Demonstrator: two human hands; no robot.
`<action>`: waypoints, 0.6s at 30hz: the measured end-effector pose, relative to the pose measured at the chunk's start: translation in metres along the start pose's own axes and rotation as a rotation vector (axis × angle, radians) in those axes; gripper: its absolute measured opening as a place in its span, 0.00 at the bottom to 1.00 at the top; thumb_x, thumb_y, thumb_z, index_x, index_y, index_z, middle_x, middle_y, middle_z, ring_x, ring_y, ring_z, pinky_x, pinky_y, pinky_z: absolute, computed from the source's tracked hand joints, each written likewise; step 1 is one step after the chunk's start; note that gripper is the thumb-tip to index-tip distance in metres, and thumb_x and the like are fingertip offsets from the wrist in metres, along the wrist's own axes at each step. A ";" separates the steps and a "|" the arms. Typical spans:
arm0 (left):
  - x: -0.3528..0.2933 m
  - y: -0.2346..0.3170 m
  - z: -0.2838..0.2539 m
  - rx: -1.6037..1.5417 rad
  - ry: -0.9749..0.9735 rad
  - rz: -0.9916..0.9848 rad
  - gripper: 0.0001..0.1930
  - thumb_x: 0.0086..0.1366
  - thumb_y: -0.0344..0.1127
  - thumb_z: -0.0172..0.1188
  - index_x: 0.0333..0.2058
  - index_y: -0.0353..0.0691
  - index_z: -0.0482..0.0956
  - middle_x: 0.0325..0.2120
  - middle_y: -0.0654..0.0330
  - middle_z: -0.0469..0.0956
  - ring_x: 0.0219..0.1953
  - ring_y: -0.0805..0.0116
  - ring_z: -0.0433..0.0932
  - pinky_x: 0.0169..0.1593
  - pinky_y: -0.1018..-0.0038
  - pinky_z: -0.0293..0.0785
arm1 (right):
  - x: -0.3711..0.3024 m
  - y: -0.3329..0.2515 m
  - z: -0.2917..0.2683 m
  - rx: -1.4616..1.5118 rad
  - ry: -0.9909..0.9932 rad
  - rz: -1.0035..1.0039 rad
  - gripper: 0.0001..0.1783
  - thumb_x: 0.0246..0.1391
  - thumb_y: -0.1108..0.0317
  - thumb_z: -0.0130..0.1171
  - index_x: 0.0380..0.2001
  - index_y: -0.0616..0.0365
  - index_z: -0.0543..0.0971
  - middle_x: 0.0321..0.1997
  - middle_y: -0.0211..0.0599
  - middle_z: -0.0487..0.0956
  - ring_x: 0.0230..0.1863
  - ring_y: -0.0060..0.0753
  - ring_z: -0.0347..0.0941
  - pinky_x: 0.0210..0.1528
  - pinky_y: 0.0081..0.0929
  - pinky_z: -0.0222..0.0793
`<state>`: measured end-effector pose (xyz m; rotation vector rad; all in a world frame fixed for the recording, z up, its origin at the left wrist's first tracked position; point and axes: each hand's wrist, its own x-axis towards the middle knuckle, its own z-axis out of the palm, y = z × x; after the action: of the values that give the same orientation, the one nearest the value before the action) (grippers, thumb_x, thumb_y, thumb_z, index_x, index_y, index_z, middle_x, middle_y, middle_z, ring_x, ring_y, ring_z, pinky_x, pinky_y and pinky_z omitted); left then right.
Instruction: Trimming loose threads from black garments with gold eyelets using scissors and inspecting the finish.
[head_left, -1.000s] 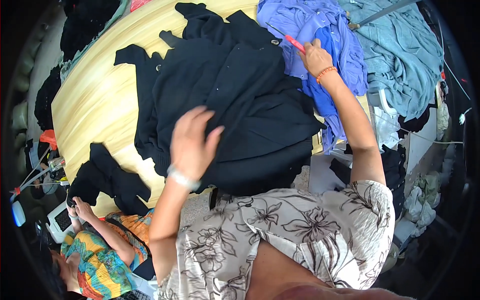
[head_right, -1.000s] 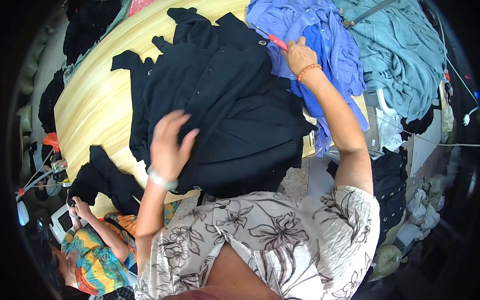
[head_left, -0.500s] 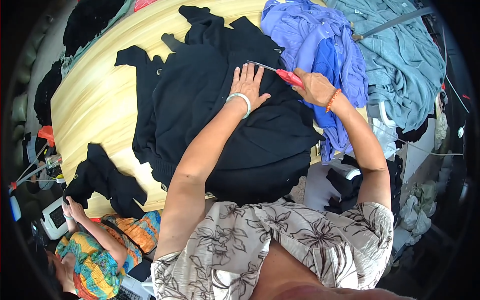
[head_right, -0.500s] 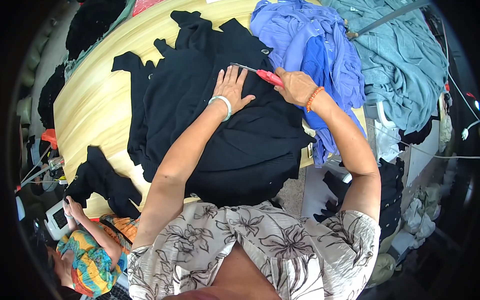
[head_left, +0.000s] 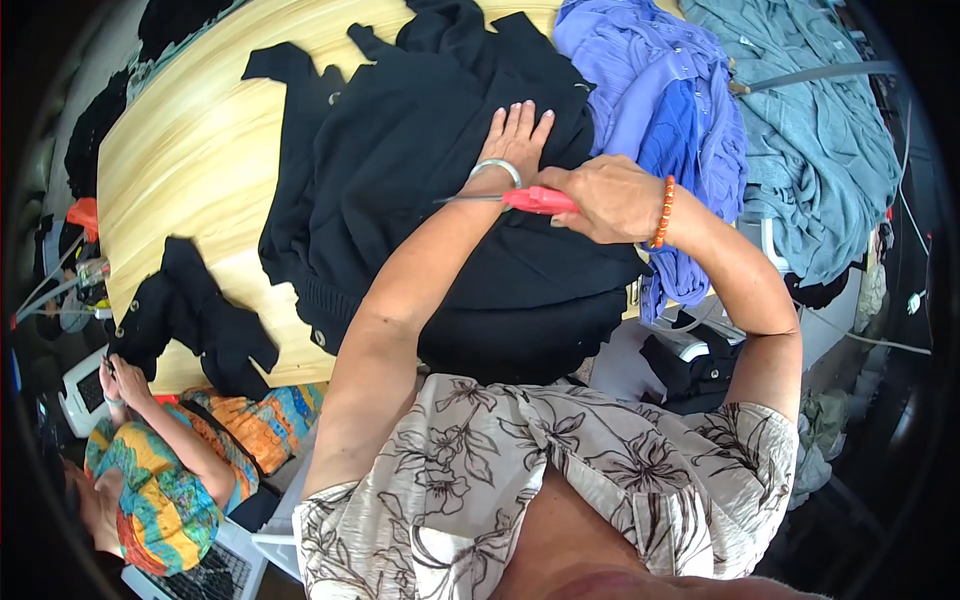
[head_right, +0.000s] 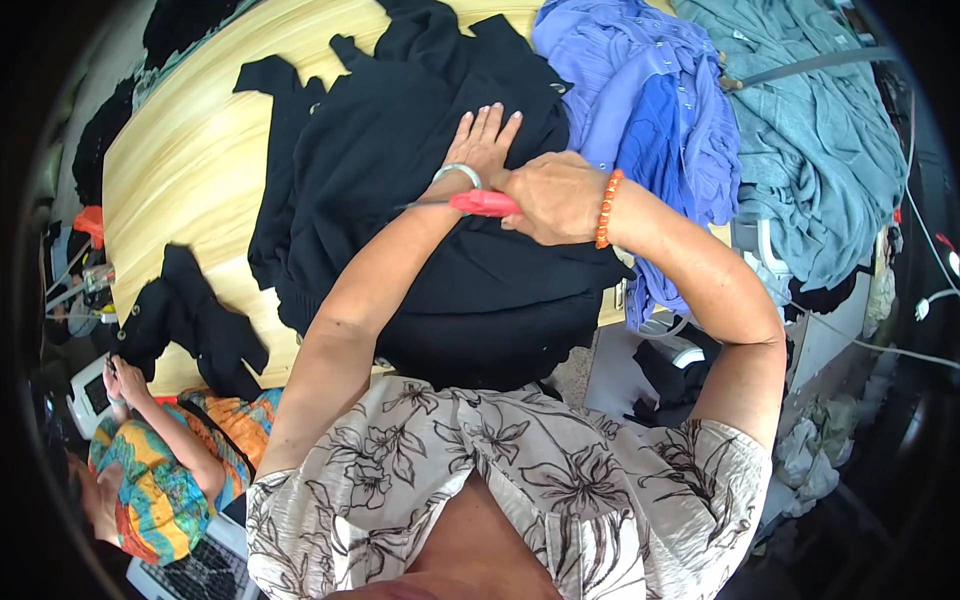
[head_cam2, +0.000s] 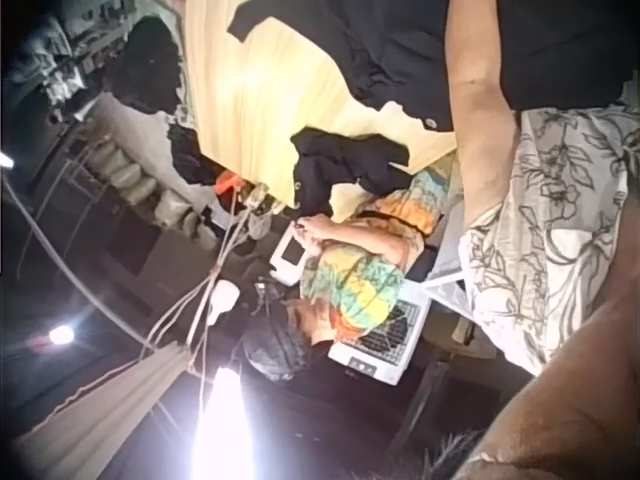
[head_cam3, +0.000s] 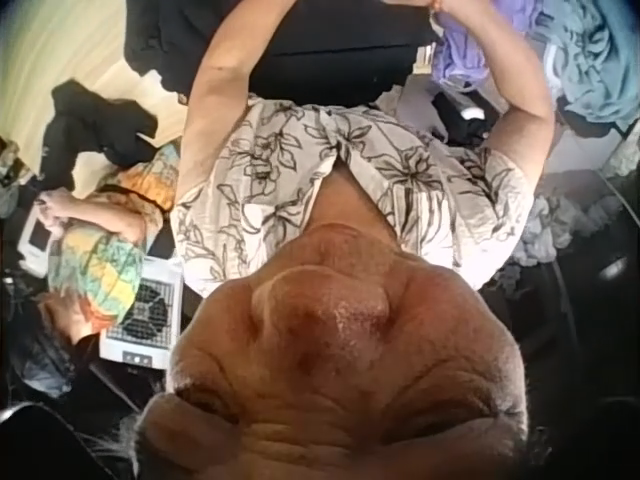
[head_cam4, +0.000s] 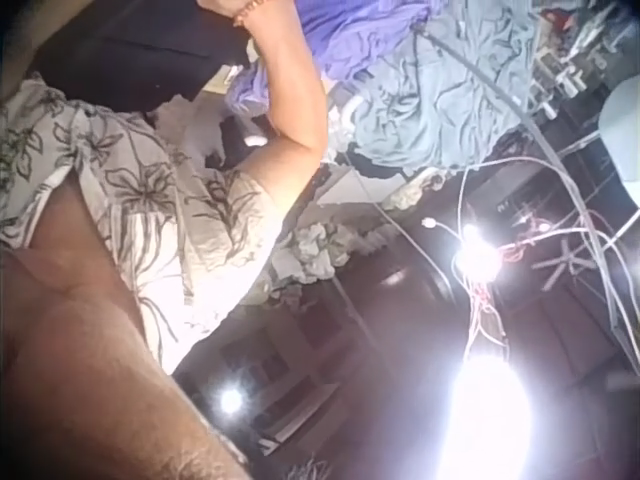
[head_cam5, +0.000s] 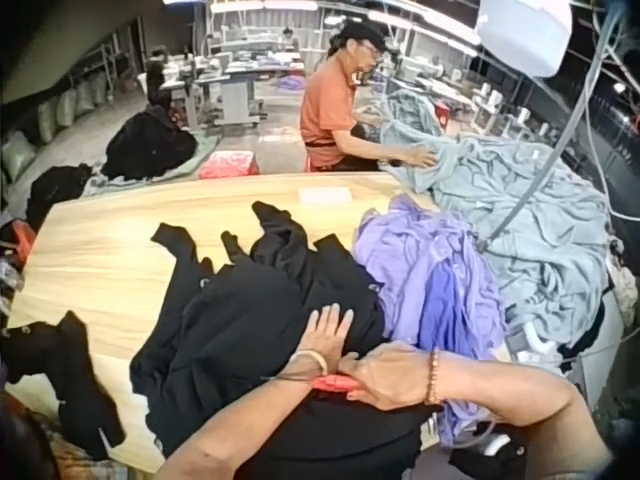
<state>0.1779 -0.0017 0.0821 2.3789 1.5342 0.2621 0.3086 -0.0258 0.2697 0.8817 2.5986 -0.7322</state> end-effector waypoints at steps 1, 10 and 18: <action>0.001 0.001 0.002 -0.004 0.017 -0.005 0.39 0.61 0.50 0.55 0.67 0.44 0.52 0.67 0.44 0.51 0.70 0.48 0.48 0.70 0.55 0.39 | 0.000 0.003 0.001 -0.045 0.052 -0.027 0.21 0.50 0.61 0.63 0.45 0.59 0.72 0.22 0.52 0.77 0.31 0.56 0.76 0.35 0.47 0.70; -0.014 0.002 -0.013 0.074 -0.054 -0.053 0.40 0.63 0.56 0.52 0.68 0.45 0.49 0.69 0.45 0.46 0.71 0.51 0.45 0.71 0.57 0.39 | -0.013 -0.011 -0.026 -0.067 -0.046 0.077 0.18 0.53 0.60 0.61 0.40 0.62 0.71 0.27 0.56 0.78 0.35 0.59 0.76 0.37 0.49 0.70; -0.138 -0.012 -0.070 -0.202 0.333 -0.163 0.23 0.61 0.41 0.60 0.52 0.35 0.73 0.55 0.46 0.70 0.61 0.47 0.65 0.65 0.58 0.59 | -0.037 0.005 -0.012 0.068 0.088 0.101 0.19 0.56 0.64 0.59 0.48 0.57 0.68 0.25 0.56 0.77 0.32 0.61 0.76 0.34 0.50 0.69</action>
<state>0.0883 -0.1120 0.1450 2.1173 1.7384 0.7688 0.3390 -0.0337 0.2939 1.0799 2.5955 -0.7742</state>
